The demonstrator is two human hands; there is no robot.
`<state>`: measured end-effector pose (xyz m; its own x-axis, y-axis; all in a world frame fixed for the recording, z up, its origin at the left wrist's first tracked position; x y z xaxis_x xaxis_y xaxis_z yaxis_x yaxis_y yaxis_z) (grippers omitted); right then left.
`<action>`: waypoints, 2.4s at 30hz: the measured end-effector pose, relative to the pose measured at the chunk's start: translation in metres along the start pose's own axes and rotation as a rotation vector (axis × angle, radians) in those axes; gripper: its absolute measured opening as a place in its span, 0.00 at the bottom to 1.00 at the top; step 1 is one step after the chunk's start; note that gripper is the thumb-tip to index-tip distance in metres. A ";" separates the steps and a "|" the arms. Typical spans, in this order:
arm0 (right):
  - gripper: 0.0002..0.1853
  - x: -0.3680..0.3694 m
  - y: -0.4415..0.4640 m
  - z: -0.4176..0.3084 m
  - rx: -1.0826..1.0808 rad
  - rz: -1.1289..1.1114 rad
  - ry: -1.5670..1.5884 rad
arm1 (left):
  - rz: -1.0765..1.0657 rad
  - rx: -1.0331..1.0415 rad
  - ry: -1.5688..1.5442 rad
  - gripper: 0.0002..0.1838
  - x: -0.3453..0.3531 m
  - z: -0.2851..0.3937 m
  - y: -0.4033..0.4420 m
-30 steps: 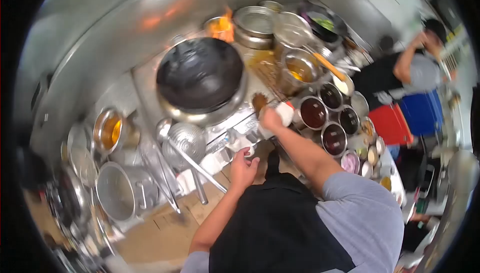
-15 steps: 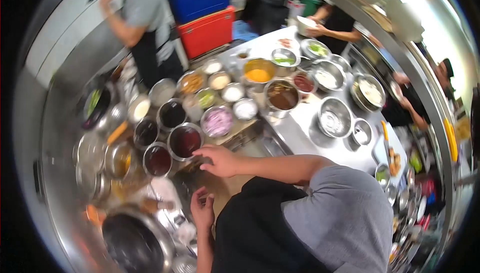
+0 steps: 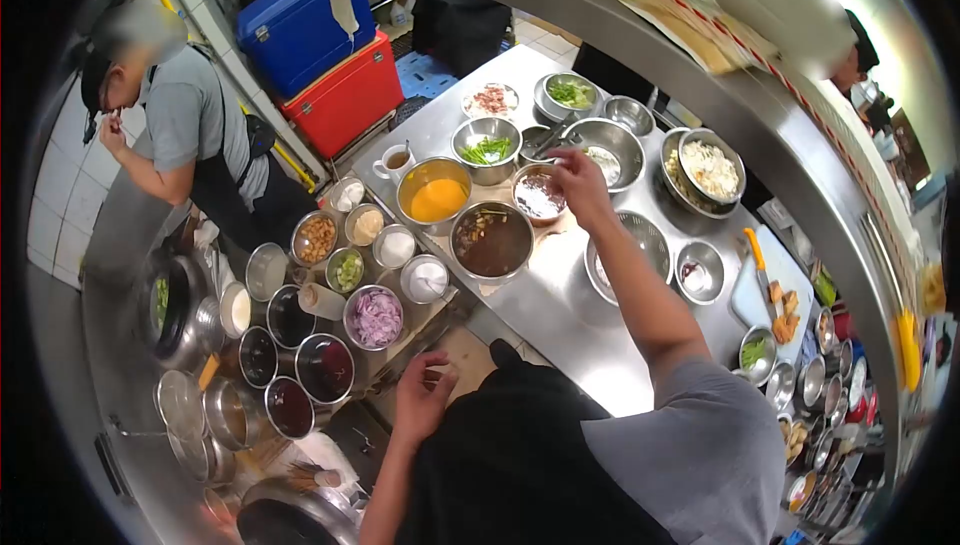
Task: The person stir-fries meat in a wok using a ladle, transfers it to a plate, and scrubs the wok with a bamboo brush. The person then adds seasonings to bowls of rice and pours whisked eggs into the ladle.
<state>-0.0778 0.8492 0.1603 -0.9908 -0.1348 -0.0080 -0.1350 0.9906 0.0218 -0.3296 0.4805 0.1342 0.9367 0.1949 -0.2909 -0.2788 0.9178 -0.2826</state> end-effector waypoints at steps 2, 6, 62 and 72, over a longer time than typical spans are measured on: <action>0.17 0.010 0.076 0.013 -0.015 -0.028 -0.057 | 0.016 -0.035 -0.012 0.23 0.006 0.009 0.008; 0.19 0.037 0.217 0.053 0.113 0.013 -0.237 | 0.114 -0.055 0.139 0.23 0.004 0.012 0.008; 0.16 0.113 -0.305 0.132 0.491 0.088 -0.167 | -0.390 -0.380 -0.447 0.14 -0.076 -0.092 0.053; 0.12 -0.069 -0.307 0.179 0.460 0.565 -0.176 | -0.471 -0.305 -0.213 0.12 -0.040 -0.075 0.081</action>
<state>0.0327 0.5582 -0.0250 -0.8883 0.3643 -0.2798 0.4477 0.8226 -0.3505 -0.4058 0.5211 0.0544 0.9873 -0.1145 0.1103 0.1579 0.7880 -0.5951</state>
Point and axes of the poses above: each hand's wrist, its own y-axis towards the middle knuckle, its own x-axis out of the palm, z = x × y, the point moved 6 cm from there along y, towards the middle knuckle, and after that the axes turned 1 degree about -x, right-handed, at the moved point
